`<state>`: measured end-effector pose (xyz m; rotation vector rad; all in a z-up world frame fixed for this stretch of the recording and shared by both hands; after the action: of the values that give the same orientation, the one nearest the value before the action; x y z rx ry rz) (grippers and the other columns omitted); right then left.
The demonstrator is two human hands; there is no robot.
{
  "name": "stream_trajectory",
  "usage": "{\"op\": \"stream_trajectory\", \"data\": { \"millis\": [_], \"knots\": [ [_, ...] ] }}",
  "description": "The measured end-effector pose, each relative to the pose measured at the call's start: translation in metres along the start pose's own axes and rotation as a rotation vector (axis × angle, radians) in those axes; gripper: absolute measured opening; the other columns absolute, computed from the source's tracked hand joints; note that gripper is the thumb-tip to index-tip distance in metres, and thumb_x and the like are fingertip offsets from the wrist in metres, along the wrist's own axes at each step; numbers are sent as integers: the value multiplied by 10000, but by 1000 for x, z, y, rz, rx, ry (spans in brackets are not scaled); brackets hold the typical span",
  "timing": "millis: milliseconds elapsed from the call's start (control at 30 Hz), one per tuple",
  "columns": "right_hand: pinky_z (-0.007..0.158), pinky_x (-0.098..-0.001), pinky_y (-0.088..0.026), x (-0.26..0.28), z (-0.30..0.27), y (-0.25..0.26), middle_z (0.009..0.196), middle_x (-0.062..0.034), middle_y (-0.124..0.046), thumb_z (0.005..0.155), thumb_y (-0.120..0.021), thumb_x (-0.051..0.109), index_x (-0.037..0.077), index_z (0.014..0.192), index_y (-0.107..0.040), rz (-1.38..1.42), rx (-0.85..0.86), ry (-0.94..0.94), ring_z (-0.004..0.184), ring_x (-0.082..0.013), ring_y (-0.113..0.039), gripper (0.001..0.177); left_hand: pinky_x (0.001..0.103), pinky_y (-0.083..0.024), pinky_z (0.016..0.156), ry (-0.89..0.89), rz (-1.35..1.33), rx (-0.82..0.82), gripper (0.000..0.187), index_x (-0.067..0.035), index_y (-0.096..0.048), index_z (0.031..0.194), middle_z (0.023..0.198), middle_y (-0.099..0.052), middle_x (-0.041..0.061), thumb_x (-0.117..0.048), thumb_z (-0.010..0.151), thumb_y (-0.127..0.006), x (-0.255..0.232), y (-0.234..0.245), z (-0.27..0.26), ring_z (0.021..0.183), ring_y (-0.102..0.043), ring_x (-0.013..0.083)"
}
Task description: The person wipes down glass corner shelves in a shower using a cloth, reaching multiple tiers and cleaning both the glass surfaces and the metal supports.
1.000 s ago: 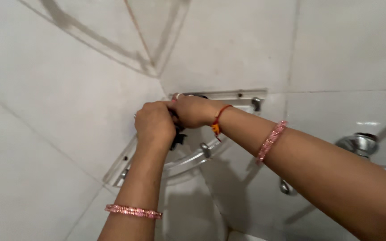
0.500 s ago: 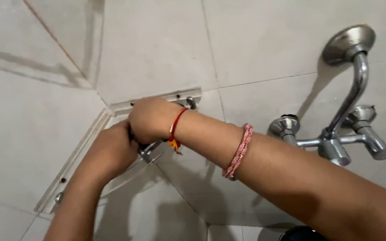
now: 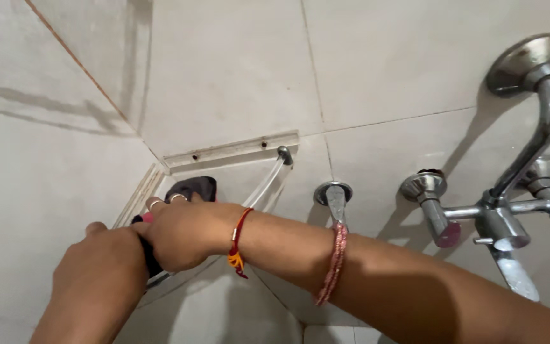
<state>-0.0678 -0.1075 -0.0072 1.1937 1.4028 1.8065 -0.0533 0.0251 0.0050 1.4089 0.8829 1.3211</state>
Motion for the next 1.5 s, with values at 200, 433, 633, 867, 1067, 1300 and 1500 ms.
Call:
{"op": "stream_trajectory", "data": {
  "millis": [200,433,633,867,1067,1300,1500],
  "knots": [
    [1171,-609,-282,-30,51,-10,1572,-246,-345,913,-580,260,150,1492,-455,-58,-73,113,1422,-481,-373,603,433,-615,913,36,-57,57,255,-107,-805,1085,1084,-784,178,-251,921,-672,-5,11,32,1041,-761,361],
    [998,-577,-408,-61,59,-2,1464,-175,-464,756,-710,241,142,1369,-534,-285,-429,23,1341,-349,-474,646,452,-587,864,-56,-166,-155,498,-35,-673,1166,1053,-739,211,-262,753,-833,-29,6,79,1008,-716,385],
    [901,-485,-493,-80,48,0,1268,-134,-631,889,-635,245,57,1310,-577,-356,-505,-96,1163,-283,-627,465,469,-586,871,-94,-221,-169,212,-49,-765,1056,1080,-732,222,-182,979,-619,-53,7,100,1012,-719,392],
    [989,-572,-461,-72,-10,26,1116,-67,-704,849,-656,281,106,1141,-698,-761,-250,-195,1085,-246,-667,343,479,-553,871,-336,-309,-312,216,-47,-753,1041,1100,-672,236,-75,849,-660,-87,24,66,990,-680,412],
    [733,-506,-616,-92,-53,49,972,-123,-747,902,-646,216,74,1043,-730,-494,-273,-338,941,-304,-744,217,449,-555,885,-426,-347,-270,132,-14,-780,910,1083,-661,195,-56,809,-706,-121,38,53,974,-674,382],
    [736,-473,-570,-87,-56,35,891,-175,-735,800,-728,222,23,1042,-657,-305,-495,-96,876,-370,-721,321,474,-507,901,-467,-456,-211,238,-119,-808,1040,1112,-615,149,-146,817,-733,-89,34,25,982,-639,350],
    [727,-489,-556,-46,-54,28,859,-183,-724,728,-778,256,25,1077,-645,-227,-400,18,855,-384,-704,439,424,-546,878,-319,-354,41,318,-206,-767,1173,1020,-684,106,-276,863,-765,-35,43,-13,929,-688,310]
  ]
}}
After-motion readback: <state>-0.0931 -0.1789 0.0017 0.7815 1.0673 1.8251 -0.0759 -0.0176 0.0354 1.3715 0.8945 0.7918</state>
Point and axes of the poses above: each hand's wrist, its own z-axis towards the middle knuckle, its own y-axis out of the back of the hand, x = y × z, the point moved 1 cm from there along z, towards the middle knuckle
